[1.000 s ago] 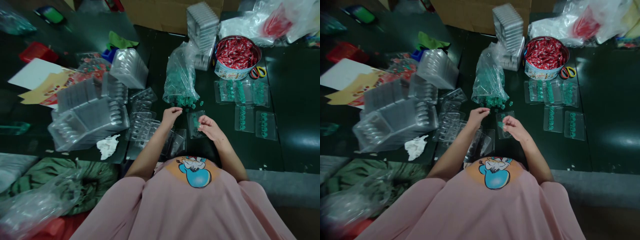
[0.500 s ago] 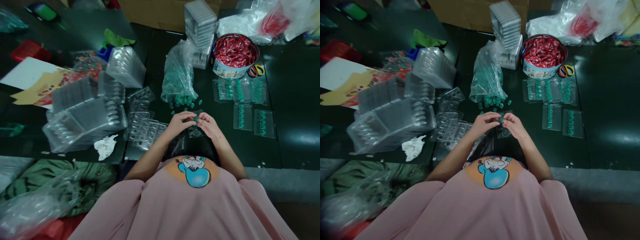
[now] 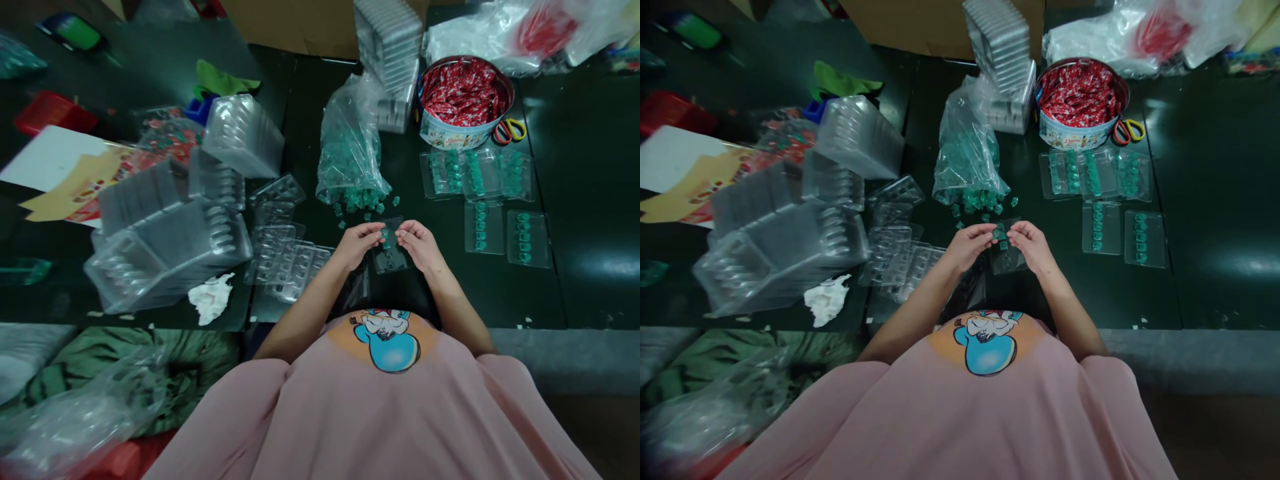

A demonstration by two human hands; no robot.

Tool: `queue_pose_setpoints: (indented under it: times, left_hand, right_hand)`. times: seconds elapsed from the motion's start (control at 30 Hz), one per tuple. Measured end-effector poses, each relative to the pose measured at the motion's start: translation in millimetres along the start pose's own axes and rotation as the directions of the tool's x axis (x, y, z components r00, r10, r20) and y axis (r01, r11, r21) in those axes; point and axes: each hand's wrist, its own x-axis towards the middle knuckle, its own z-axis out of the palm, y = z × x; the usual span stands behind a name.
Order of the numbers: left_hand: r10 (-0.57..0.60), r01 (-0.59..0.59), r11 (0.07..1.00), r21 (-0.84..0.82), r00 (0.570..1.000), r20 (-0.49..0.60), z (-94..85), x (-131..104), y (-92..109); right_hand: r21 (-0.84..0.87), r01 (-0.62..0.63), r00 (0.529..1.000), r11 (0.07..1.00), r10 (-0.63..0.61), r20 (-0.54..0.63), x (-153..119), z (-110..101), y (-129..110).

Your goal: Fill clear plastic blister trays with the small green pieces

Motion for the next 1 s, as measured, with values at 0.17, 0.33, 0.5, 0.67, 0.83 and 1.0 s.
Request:
queue_pose_setpoints:
  times: [0.17,0.33,0.5,0.67,0.83,1.0]
  left_hand:
    - [-0.107,0.106,0.993,-0.049,0.994,-0.004,-4.4,2.8,-2.6]
    - [-0.018,0.021,0.992,0.127,1.0,-0.025,-8.1,2.5,-6.0]
    - [0.21,-0.234,0.784,0.576,0.972,0.109,-8.8,-5.3,-10.0]
    - [0.296,-0.397,0.538,0.744,0.915,0.275,-4.1,-14.8,-15.6]
    - [0.291,-0.475,0.387,0.79,0.876,0.385,-2.4,-17.4,-27.2]
    - [0.277,-0.484,0.306,0.82,0.869,0.41,-0.3,-15.2,-36.6]
  right_hand:
    - [0.028,-0.008,1.0,1.0,0.008,-0.018,-1.5,-6.9,2.0]
    - [0.01,0.0,0.998,1.0,0.001,-0.057,-0.4,-14.5,2.6]
    - [0.019,-0.002,0.995,1.0,0.004,-0.098,0.0,-25.7,5.0]
    - [0.003,-0.021,0.993,1.0,0.021,-0.117,-2.2,-31.0,10.6]
    - [-0.008,-0.03,0.991,1.0,0.028,-0.135,-2.9,-32.0,12.6]
    - [-0.01,-0.038,0.99,0.999,0.036,-0.137,-3.3,-31.2,11.9]
